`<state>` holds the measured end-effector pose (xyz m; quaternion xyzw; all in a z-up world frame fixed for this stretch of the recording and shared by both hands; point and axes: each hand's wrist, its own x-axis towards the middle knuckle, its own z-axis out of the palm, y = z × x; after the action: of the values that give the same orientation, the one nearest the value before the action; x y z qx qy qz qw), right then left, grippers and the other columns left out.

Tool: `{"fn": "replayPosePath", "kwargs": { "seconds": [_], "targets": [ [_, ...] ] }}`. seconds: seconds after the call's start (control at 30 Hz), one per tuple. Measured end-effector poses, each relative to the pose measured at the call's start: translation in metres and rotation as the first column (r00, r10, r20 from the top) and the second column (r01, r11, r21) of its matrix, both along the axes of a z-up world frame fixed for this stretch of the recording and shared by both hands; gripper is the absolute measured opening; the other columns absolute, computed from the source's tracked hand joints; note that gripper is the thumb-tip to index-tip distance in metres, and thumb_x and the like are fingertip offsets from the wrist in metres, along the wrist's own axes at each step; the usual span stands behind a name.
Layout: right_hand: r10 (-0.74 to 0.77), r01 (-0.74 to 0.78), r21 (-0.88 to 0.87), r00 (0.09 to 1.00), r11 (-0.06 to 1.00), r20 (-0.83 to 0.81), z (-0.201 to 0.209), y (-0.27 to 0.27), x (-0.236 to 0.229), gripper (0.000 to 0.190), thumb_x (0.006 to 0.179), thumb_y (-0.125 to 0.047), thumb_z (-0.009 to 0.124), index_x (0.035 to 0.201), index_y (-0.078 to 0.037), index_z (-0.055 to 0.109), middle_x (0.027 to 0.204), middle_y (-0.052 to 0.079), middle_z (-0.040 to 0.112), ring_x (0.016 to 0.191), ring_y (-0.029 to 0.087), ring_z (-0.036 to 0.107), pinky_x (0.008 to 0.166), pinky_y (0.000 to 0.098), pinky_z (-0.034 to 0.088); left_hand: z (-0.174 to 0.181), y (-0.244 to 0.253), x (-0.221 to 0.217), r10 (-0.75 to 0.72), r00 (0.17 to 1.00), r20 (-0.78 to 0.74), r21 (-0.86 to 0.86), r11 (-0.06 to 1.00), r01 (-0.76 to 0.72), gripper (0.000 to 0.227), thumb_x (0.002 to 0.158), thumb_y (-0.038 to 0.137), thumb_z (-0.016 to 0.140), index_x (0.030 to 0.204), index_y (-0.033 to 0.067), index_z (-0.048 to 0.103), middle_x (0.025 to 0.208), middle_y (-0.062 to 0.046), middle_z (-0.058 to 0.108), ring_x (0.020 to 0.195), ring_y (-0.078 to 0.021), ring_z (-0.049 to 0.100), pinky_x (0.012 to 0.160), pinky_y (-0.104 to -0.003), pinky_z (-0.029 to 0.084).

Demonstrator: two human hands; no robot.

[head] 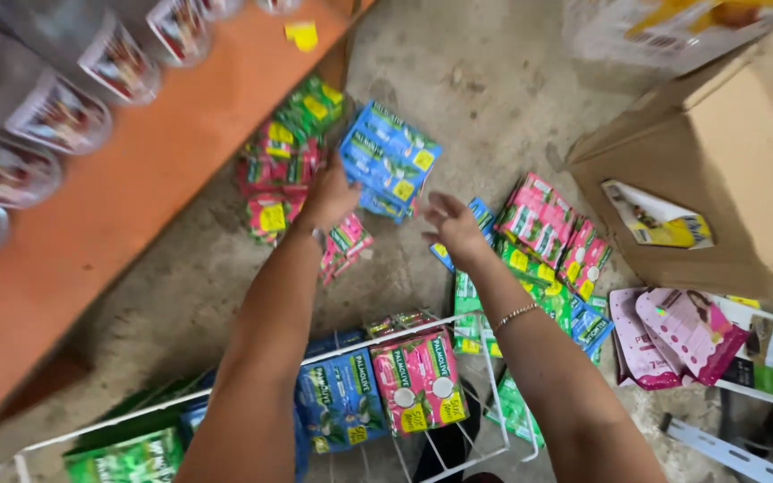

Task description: Sorting and organizing soap and detergent sachets into a wire basket on a lower shelf in a retail setting.

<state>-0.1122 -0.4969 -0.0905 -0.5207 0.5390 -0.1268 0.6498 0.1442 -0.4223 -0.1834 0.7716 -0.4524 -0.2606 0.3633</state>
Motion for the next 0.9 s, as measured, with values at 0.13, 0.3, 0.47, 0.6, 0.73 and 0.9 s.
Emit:
{"fn": "replayPosePath", "kwargs": {
  "seconds": [0.13,0.3,0.47,0.6,0.73,0.9],
  "targets": [
    [-0.083,0.066,0.152,0.991,0.986,0.109,-0.012,-0.008,0.012,0.066,0.093,-0.007,0.055,0.156,-0.01,0.034,0.154,0.001,0.047,0.131,0.02,0.056,0.095,0.0469,0.055,-0.054,-0.03,-0.004,0.057,0.997,0.05,-0.032,0.998,-0.055,0.096,0.08,0.025,0.082,0.147,-0.0101,0.022,0.132,-0.041,0.051,0.122,-0.0545,0.052,0.101,-0.055,0.043],
    [-0.145,0.117,0.184,0.978,0.976,0.148,-0.009,-0.01,0.014,0.07,0.092,-0.008,0.061,0.154,-0.014,0.028,0.14,0.01,0.062,0.121,0.024,0.064,0.092,0.0431,0.058,0.013,-0.002,-0.029,0.189,0.981,0.033,0.16,0.968,-0.192,0.053,0.091,0.034,0.078,0.131,0.0047,0.059,0.118,-0.028,0.068,0.109,-0.0453,0.065,0.092,-0.051,0.051],
    [-0.206,0.205,0.114,0.979,0.972,-0.001,0.01,-0.015,-0.008,0.042,0.092,-0.015,0.074,0.131,-0.003,0.062,0.11,0.008,0.073,0.093,0.02,0.071,0.071,0.0339,0.059,0.044,0.032,-0.054,0.282,0.944,-0.17,0.074,0.959,-0.273,0.026,0.079,0.028,0.084,0.091,0.0068,0.077,0.089,-0.012,0.078,0.084,-0.0278,0.075,0.079,-0.042,0.058],
    [-0.159,0.154,0.056,0.982,0.987,0.104,0.077,0.002,-0.011,0.038,0.09,-0.013,0.074,0.124,-0.003,0.063,0.108,0.007,0.072,0.092,0.019,0.071,0.071,0.0349,0.06,0.107,0.071,-0.068,0.348,0.883,-0.316,-0.078,0.918,-0.39,0.029,0.08,0.023,0.083,0.099,0.0037,0.074,0.089,-0.011,0.078,0.08,-0.0206,0.075,0.076,-0.036,0.06],
    [0.056,0.072,-0.365,0.943,0.928,0.328,0.201,0.061,-0.023,0.039,0.093,-0.01,0.073,0.13,-0.001,0.064,0.113,0.004,0.07,0.099,0.014,0.066,0.085,0.0301,0.056,0.265,0.155,-0.091,0.166,0.481,-0.861,-0.14,0.832,-0.538,0.029,0.095,0.025,0.068,0.114,0.0043,0.065,0.101,-0.006,0.07,0.083,-0.0154,0.068,0.069,-0.035,0.061],
    [0.302,0.039,-0.655,0.865,0.755,0.4,0.341,0.165,-0.047,0.052,0.093,-0.005,0.074,0.143,-0.003,0.059,0.124,0.006,0.063,0.114,0.014,0.059,0.101,0.0306,0.048,0.412,0.272,-0.126,0.05,0.402,-0.914,-0.227,0.76,-0.609,0.023,0.104,0.029,0.058,0.117,0.0103,0.06,0.106,-0.007,0.06,0.093,-0.0183,0.061,0.077,-0.043,0.062]
  ]
}}
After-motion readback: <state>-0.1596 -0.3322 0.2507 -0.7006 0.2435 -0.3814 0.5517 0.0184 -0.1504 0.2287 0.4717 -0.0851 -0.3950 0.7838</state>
